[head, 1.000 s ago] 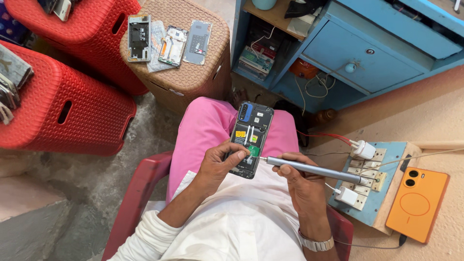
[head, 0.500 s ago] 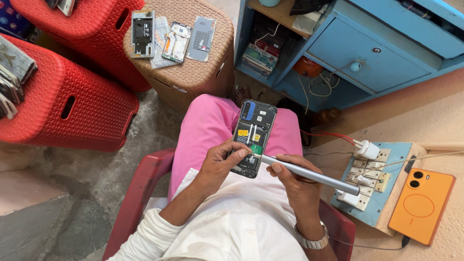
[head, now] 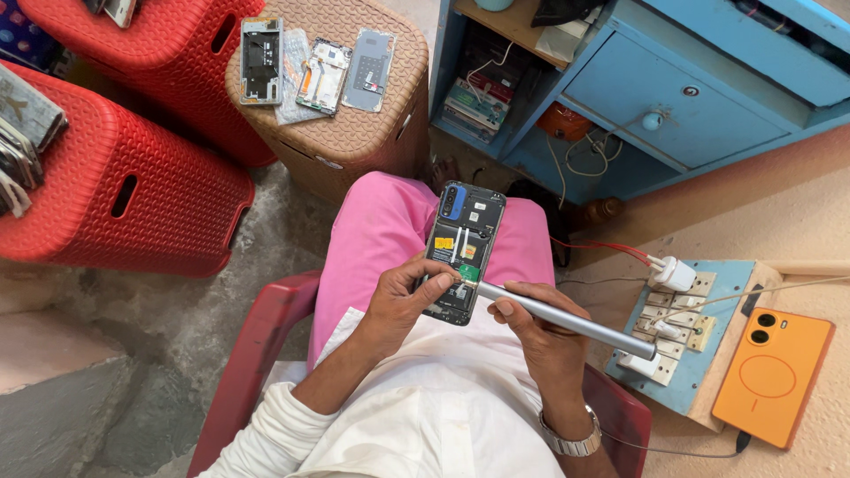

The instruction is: The person disassembles a smartphone, removes the back cover, and uses a screwdriver to unscrew internal components. They handle the phone's battery and circuit board, then reattach the back cover.

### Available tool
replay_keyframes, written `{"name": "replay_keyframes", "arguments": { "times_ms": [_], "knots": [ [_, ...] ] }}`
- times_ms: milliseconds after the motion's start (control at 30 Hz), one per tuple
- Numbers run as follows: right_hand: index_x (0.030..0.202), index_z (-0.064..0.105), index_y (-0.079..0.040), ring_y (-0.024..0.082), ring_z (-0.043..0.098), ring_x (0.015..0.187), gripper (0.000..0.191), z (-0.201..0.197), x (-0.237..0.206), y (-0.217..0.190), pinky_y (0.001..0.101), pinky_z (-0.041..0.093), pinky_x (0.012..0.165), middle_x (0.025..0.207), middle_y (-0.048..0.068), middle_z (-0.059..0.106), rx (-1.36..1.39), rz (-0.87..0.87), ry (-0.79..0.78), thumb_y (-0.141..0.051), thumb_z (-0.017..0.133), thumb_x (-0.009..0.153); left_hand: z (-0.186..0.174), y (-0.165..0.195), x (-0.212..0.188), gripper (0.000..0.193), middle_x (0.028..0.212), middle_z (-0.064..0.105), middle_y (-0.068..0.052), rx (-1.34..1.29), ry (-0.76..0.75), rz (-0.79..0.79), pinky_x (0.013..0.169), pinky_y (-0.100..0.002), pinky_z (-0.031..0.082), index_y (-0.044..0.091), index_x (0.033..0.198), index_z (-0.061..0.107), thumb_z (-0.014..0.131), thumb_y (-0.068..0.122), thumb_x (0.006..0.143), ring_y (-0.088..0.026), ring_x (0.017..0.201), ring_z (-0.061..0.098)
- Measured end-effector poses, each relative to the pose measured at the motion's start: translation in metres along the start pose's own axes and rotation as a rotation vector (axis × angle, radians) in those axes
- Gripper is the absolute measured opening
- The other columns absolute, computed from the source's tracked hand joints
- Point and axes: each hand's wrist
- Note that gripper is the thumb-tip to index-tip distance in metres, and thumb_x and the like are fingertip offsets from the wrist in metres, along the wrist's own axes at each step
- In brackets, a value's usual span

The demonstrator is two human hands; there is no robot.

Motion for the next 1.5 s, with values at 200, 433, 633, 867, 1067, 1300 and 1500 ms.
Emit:
{"name": "replay_keyframes", "arguments": {
  "times_ms": [200,433,633,867,1067,1300,1500],
  "knots": [
    [0.112,0.072,0.007,0.019,0.075,0.081,0.026,0.001,0.001,0.001,0.0282,0.063,0.072,0.091,0.016,0.077,0.009,0.007,-0.004,-0.001,0.078,0.087,-0.002,-0.001,0.0,0.017,0.106,0.067,-0.002,0.032,0.008,0.014,0.086,-0.026,0.057,0.001,0.106,0.074,0.067,0.016,0.101,-0.009,0.095,0.065],
    [0.111,0.072,0.007,0.02,0.076,0.079,0.026,0.001,0.001,0.005,0.0295,0.064,0.071,0.089,0.017,0.077,0.049,0.023,0.045,-0.003,0.078,0.088,-0.002,0.0,0.0,0.02,0.114,0.066,-0.002,0.037,0.0,0.029,0.091,-0.027,0.055,0.0,0.113,0.074,0.068,0.015,0.101,-0.01,0.101,0.064],
    [0.111,0.071,0.007,0.022,0.076,0.078,0.025,-0.001,-0.004,0.001,0.0309,0.064,0.068,0.091,0.017,0.076,0.098,-0.011,0.109,-0.004,0.078,0.089,0.002,0.01,-0.004,0.024,0.126,0.062,-0.004,0.115,-0.01,0.097,0.099,-0.027,0.053,-0.002,0.121,0.07,0.068,0.004,0.098,-0.011,0.114,0.061],
    [0.11,0.072,0.008,0.019,0.075,0.077,0.023,0.001,-0.006,-0.015,0.0276,0.064,0.069,0.09,0.016,0.075,0.003,-0.056,0.074,-0.003,0.078,0.09,0.008,0.026,-0.006,0.046,0.133,0.056,-0.008,0.315,0.072,0.227,0.102,-0.027,0.053,-0.002,0.134,0.062,0.07,-0.009,0.089,-0.014,0.119,0.061],
    [0.106,0.076,0.003,0.013,0.073,0.072,0.025,0.011,-0.005,-0.03,0.0223,0.059,0.06,0.089,0.011,0.077,-0.343,-0.131,0.061,-0.006,0.082,0.083,0.014,0.039,-0.01,0.047,0.137,0.056,-0.01,0.42,0.146,0.308,0.104,-0.028,0.054,-0.001,0.137,0.06,0.068,-0.009,0.091,-0.016,0.124,0.061],
    [0.105,0.076,0.002,0.012,0.071,0.072,0.024,0.016,-0.002,-0.037,0.0211,0.056,0.06,0.091,0.01,0.077,-0.418,-0.23,0.043,-0.008,0.084,0.084,0.02,0.044,-0.012,0.046,0.138,0.056,-0.011,0.462,0.16,0.36,0.105,-0.029,0.053,0.0,0.137,0.061,0.068,-0.008,0.092,-0.018,0.126,0.061],
    [0.105,0.077,0.001,0.012,0.071,0.073,0.024,0.016,-0.001,-0.034,0.0215,0.055,0.061,0.091,0.01,0.077,-0.437,-0.251,0.03,-0.009,0.084,0.083,0.022,0.047,-0.013,0.045,0.138,0.056,-0.011,0.505,0.162,0.384,0.105,-0.029,0.053,0.001,0.136,0.062,0.068,-0.008,0.092,-0.018,0.126,0.061]
  ]
}}
Point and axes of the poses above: each hand's wrist, its own x-axis towards the middle knuckle, its own z-axis out of the palm, y = z × x
